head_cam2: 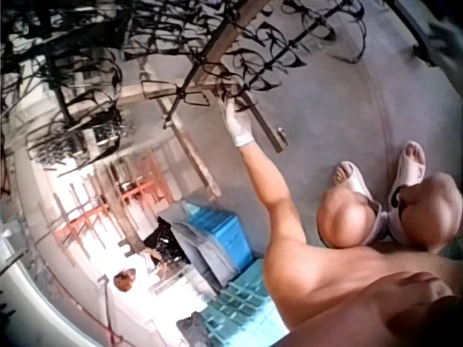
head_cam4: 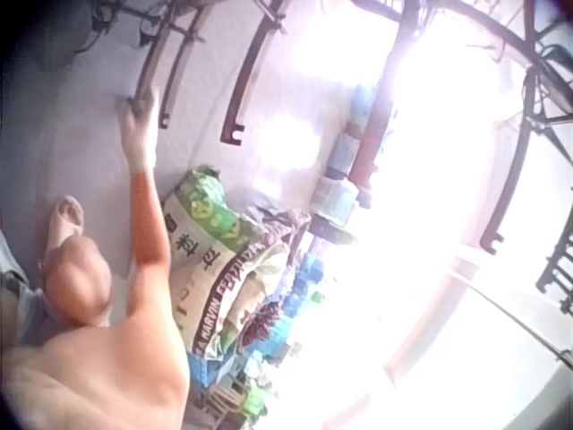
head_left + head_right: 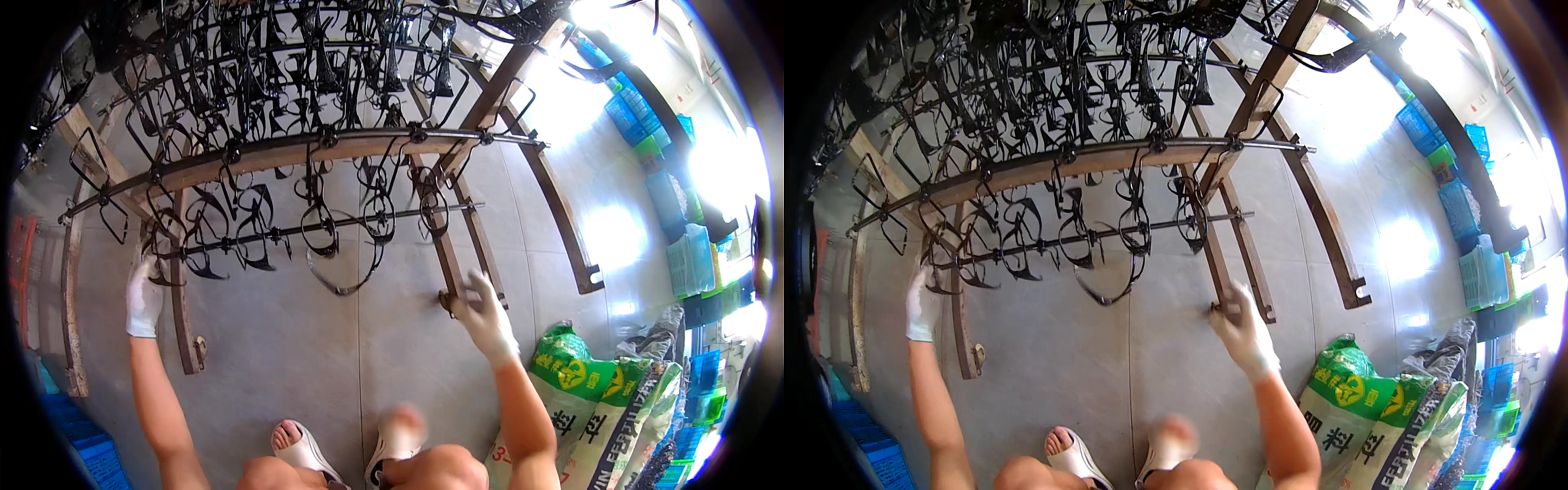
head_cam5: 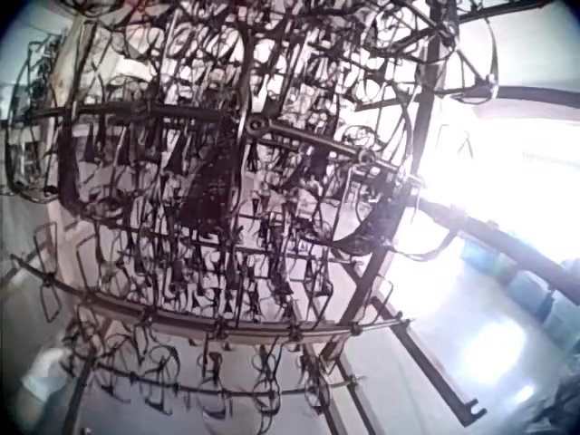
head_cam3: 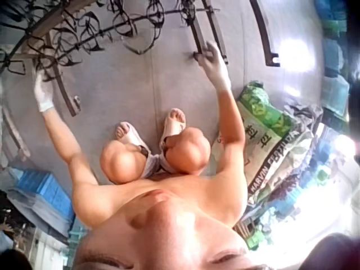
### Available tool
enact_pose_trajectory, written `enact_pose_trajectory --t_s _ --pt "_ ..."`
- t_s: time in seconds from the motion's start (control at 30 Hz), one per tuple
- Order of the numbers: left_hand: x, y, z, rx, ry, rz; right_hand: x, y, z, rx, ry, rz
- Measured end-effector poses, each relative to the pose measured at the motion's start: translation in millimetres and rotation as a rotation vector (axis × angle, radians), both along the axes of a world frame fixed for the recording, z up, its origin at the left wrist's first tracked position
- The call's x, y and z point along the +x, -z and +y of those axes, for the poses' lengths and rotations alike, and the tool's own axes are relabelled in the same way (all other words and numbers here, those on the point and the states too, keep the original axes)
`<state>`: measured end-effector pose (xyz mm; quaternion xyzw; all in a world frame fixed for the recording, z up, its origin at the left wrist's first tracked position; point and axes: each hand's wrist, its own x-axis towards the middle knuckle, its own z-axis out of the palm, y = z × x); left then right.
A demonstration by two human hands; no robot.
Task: The person walks through a warehouse, picks up a sack, and then proceeds to assemble black metal frames onto a vertical rack. They repeatedly attach the frames one by one to the rack structure.
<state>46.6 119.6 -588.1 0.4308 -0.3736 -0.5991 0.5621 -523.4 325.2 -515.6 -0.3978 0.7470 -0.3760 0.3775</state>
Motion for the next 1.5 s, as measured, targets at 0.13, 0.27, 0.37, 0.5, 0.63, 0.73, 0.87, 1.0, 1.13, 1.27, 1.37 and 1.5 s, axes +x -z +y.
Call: enact_pose_trajectory --t_s 0.13,0.27,0.37,0.5,0.63,0.73,0.87,1.0,1.13,1.27,1.37,1.5 --pt "-46 -22 7 0.014 0.116 -0.005 -15 67 -104 -0.449 -0.072 0.417" --pt "-91 -36 24 -0.179 -0.006 -0.189 -9 62 -159 -0.611 -0.013 -0.166" --pt "-66 -11 13 -0.124 -0.057 -0.342 -12 49 -157 -0.458 0.0 -0.18" --pt "-87 -16 32 -0.136 -0.205 -0.318 9 22 -135 -0.297 0.123 -0.261" --pt "-74 -2 23 0.065 -0.24 -0.142 55 75 -103 -0.695 0.031 0.439" --pt "-116 -6 46 -0.266 -0.518 -0.357 75 74 -130 -0.544 0.013 0.142" --pt "-147 3 53 -0.317 -0.147 -0.491 78 65 -156 -0.53 0.006 -0.091" --pt "-128 66 23 -0.092 -0.195 -0.09 85 46 -135 -0.485 0.026 -0.374" --pt "-152 46 24 -0.168 -0.151 0.012 120 73 -118 -0.669 -0.138 0.3" --pt "-157 31 37 -0.347 -0.187 -0.404 151 61 -147 -0.499 -0.219 0.022" --pt "-170 37 53 -0.59 -0.262 -0.69 156 99 -170 -0.724 -0.118 -0.264" --pt "-230 19 46 -0.458 -0.033 -0.45 157 78 -175 -0.724 -0.225 -0.305"
